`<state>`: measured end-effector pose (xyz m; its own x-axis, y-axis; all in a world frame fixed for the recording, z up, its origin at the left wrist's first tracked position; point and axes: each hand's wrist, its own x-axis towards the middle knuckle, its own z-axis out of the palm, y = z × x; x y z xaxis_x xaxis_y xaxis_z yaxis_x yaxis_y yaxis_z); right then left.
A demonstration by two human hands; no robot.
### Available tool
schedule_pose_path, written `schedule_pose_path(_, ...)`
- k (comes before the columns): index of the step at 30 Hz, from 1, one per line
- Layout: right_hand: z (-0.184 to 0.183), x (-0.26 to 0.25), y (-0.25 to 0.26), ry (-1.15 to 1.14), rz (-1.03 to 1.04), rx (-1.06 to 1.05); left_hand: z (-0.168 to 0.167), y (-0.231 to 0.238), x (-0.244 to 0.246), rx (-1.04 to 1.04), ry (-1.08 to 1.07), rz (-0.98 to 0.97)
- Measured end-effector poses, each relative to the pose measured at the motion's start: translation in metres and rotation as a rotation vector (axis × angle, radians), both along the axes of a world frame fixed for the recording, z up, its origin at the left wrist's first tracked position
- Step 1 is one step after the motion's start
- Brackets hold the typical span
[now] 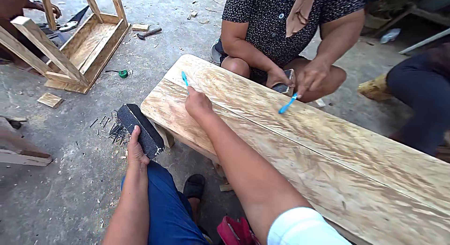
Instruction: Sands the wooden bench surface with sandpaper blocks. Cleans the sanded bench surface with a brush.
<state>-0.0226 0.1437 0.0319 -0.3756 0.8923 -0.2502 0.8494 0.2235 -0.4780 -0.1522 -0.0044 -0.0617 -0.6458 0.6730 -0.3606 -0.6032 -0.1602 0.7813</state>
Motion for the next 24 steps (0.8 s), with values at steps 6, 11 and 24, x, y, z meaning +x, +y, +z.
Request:
schedule_pose_path(6, -0.005, -0.032, -0.037, 0.011, 0.444, -0.044, 0.001, 0.008, 0.000, 0.002, -0.018, 0.029)
schedule_pose_path(11, -0.007, -0.010, -0.052, -0.065, 0.293, 0.051, 0.000, 0.007, 0.002, -0.023, -0.008, 0.014)
schedule_pose_path(24, -0.006, -0.004, -0.065, 0.024, 0.333, 0.017, 0.002, 0.006, 0.005, -0.041, 0.002, 0.019)
